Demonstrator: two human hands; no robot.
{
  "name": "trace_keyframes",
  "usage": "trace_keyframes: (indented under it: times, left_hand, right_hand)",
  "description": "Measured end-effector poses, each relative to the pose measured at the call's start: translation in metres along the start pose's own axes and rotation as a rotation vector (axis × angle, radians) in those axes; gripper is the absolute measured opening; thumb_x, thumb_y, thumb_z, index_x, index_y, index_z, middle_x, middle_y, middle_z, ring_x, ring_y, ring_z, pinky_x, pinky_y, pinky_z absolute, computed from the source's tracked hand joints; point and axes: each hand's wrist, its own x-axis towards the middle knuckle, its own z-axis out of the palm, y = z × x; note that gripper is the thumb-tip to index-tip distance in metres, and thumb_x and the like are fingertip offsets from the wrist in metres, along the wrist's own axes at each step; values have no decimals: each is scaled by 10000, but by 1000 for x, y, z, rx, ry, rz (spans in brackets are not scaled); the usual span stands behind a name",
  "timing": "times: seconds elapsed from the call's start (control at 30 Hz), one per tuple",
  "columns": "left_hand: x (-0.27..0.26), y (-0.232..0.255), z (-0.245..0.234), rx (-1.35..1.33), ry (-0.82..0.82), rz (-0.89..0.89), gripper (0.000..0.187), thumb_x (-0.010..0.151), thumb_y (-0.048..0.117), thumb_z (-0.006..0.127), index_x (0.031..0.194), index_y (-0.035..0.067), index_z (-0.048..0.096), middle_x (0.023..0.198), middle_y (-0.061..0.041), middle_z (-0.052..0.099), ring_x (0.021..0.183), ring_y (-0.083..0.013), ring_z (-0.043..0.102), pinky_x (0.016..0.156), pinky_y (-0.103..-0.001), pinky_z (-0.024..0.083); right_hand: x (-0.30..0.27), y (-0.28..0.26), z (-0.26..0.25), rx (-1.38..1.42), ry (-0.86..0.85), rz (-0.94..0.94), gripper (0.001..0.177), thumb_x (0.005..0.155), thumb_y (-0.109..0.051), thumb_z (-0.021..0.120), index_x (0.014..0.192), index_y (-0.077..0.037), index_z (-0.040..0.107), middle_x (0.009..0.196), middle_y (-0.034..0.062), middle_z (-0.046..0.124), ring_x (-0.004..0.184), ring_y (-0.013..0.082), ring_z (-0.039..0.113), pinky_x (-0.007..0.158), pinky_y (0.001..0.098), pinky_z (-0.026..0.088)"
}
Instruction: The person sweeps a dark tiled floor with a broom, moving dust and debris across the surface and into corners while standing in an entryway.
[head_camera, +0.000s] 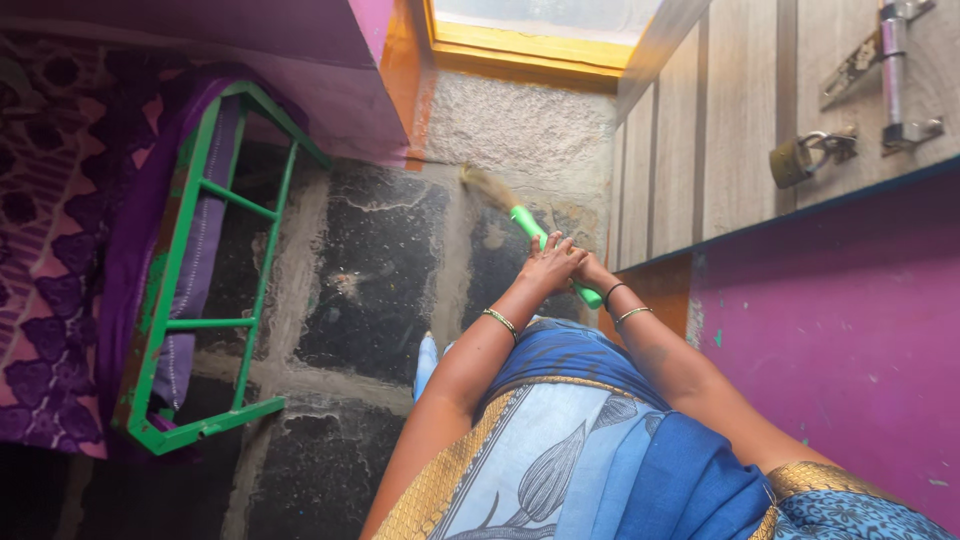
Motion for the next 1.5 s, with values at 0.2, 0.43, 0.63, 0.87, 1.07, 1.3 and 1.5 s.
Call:
trace_keyframes:
  times: [0.2, 0.43, 0.63, 0.87, 1.07, 1.3, 1.5]
  left_hand:
    - [6, 29, 16, 8, 33, 58, 716, 821, 384, 801, 1466, 304, 499, 1540, -89, 442, 1539, -339, 256, 1203, -683, 172]
    - [-6, 72, 53, 13, 39, 61, 584, 904, 262, 688, 1456, 293, 502, 1540, -100, 431, 1529, -346, 252, 1190, -679, 177]
    - [-32, 110, 86, -41, 84, 36, 579, 908, 227, 698, 1452, 293, 511, 1537, -109, 438, 1534, -360, 263, 1192, -698, 161]
    - [-68, 143, 128, -95, 32, -54, 751, 798, 271, 818, 1468, 303, 480, 1571, -82, 398, 1541, -353, 219, 1193, -704, 159]
    - [-88, 166, 125, -94, 10, -89, 789, 794, 314, 824, 1488, 297, 447, 1597, -82, 357, 1544, -356, 190, 1192, -705, 149]
    - [-90, 168, 149, -37, 32, -35, 730, 834, 331, 787, 1482, 286, 455, 1563, -115, 399, 1525, -366, 238, 1196, -707, 160]
    - [-105, 156, 147, 48, 35, -53, 724, 831, 208, 754, 1491, 256, 460, 1566, -117, 398, 1530, -367, 226, 1181, -683, 192]
  right_hand:
    - [-51, 21, -20, 564, 105, 216, 233, 857, 8, 654, 1081, -46, 617, 774, 98, 653, 573, 180, 644, 469, 348, 544]
    - [-94, 63, -29, 554, 181, 404, 112, 815, 64, 711, 896, 78, 634, 734, 143, 646, 563, 228, 647, 480, 361, 550]
    - [-125, 88, -13, 306, 60, 319, 126, 880, -91, 702, 958, 8, 691, 792, 115, 710, 591, 203, 681, 486, 354, 553]
    - [-151, 104, 26, -39, -171, 112, 243, 860, -151, 726, 1075, -42, 693, 903, 144, 733, 720, 246, 708, 577, 386, 574]
    - [-174, 115, 22, -168, -226, -52, 376, 840, -211, 750, 1192, -92, 695, 1015, 174, 756, 850, 289, 735, 667, 419, 596]
    - [-198, 129, 8, 386, -12, 21, 304, 905, -108, 645, 1208, -107, 671, 778, 84, 695, 523, 179, 639, 411, 351, 520]
    - [-203, 130, 5, 457, 92, 183, 200, 796, 58, 697, 983, 34, 632, 726, 115, 647, 539, 215, 644, 459, 372, 554]
